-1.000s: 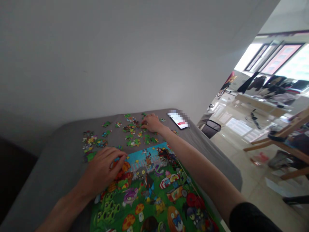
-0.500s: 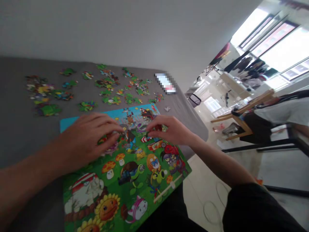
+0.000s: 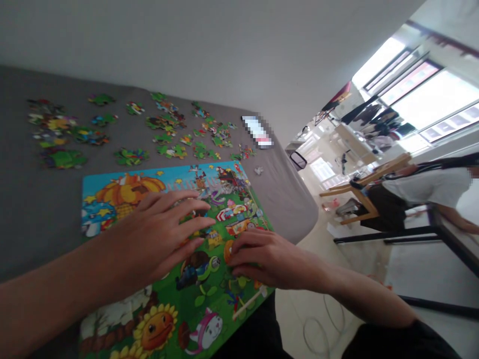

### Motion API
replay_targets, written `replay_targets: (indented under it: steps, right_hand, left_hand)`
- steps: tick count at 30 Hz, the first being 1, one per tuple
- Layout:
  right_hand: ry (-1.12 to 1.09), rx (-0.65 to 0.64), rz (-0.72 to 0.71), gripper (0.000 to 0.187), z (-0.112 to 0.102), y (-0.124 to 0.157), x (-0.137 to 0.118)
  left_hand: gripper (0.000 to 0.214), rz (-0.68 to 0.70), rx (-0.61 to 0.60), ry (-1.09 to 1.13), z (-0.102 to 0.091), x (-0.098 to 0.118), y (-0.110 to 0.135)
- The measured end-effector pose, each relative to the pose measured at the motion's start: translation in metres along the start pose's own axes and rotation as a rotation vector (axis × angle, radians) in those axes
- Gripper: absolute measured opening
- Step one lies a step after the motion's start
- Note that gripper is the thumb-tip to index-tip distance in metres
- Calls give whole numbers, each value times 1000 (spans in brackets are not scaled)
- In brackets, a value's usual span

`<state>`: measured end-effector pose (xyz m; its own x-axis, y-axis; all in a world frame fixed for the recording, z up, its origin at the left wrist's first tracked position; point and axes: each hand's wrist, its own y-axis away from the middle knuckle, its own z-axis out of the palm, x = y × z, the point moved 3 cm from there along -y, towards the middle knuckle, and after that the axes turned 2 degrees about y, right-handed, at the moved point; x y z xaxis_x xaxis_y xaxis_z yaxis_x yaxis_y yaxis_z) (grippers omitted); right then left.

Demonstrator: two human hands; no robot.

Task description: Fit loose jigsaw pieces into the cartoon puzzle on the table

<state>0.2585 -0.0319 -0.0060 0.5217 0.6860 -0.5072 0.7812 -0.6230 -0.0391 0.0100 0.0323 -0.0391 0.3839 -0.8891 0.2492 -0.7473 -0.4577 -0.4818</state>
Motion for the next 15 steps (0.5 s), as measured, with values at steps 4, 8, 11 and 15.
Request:
replay_targets:
  steps: [4,8,11,15]
  right_hand:
    - [170,28,-24,31,-3,9,-2]
    - [209,38,-14,29,-2,13,-2]
    - [202,36,-29,26,1,13,-3]
    - [245,18,4,30,5,12,-4]
  left_hand:
    - [30,24,36,-16,-5,1,-2]
    - [29,19,63,-22,-5,1,-2]
    - [31,18,63,-38,-4,0,-1]
    - [30,44,68,-52,-3,-1,1]
